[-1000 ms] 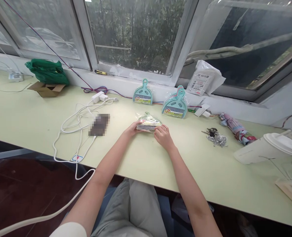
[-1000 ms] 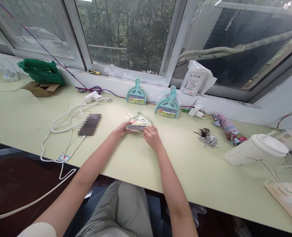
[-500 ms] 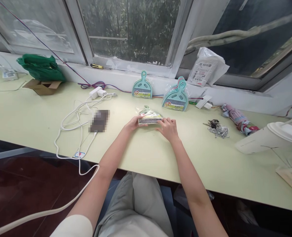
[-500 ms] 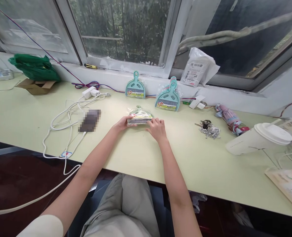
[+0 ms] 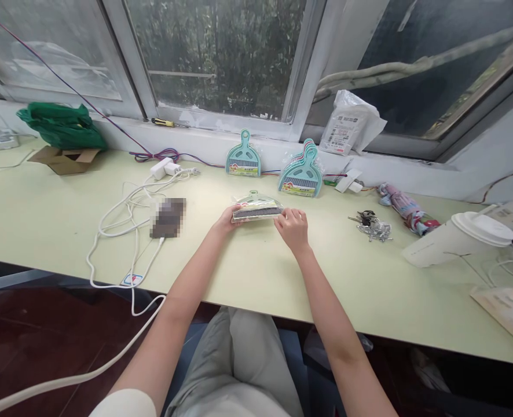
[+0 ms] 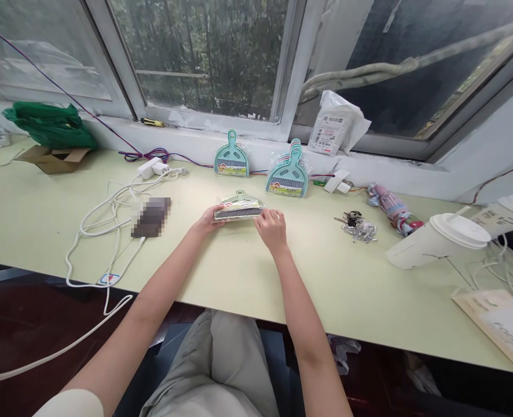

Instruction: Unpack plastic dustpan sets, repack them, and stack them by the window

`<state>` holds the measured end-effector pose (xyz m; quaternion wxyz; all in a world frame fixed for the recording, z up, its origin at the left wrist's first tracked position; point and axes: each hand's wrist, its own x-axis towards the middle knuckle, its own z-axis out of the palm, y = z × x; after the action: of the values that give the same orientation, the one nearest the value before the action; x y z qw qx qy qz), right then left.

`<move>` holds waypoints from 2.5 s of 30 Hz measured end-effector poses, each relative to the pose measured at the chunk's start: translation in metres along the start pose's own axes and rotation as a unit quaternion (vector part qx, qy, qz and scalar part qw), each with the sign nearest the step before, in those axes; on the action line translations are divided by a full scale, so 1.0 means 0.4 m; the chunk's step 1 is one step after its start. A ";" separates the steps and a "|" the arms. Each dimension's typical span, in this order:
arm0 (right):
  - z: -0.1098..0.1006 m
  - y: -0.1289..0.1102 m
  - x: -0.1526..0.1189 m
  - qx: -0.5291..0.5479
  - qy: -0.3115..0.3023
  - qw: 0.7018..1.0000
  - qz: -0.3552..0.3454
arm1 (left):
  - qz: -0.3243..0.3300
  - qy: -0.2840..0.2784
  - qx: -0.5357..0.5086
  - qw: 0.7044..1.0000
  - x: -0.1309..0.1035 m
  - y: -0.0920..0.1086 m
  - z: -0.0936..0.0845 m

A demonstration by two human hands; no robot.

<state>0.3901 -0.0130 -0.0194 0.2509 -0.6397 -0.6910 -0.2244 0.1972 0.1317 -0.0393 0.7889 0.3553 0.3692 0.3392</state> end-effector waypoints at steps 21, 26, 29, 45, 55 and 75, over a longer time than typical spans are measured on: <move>0.080 0.054 -0.015 0.227 0.049 0.963 0.140 | -0.010 -0.094 0.118 0.989 -0.031 0.016 -0.010; 0.081 0.059 -0.008 0.260 0.073 0.950 0.156 | -0.016 -0.111 0.095 0.989 -0.033 0.003 -0.006; 0.082 0.068 -0.008 0.288 0.091 0.940 0.160 | -0.026 -0.133 0.080 0.988 -0.040 0.007 0.001; 0.126 0.100 -0.024 0.313 0.054 0.908 0.273 | 0.019 -0.106 0.146 0.983 -0.044 -0.014 0.017; 0.168 0.130 -0.030 0.469 0.037 0.786 0.401 | 0.140 -0.042 0.198 0.969 -0.047 -0.035 0.061; 0.107 0.134 -0.014 0.512 -0.025 0.811 0.283 | 0.447 -0.048 0.390 0.804 -0.058 -0.023 0.079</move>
<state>0.4411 0.0140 -0.0568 0.5770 -0.5916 -0.5001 0.2588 0.2142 0.0988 -0.0241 0.3616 0.7744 0.2325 0.4642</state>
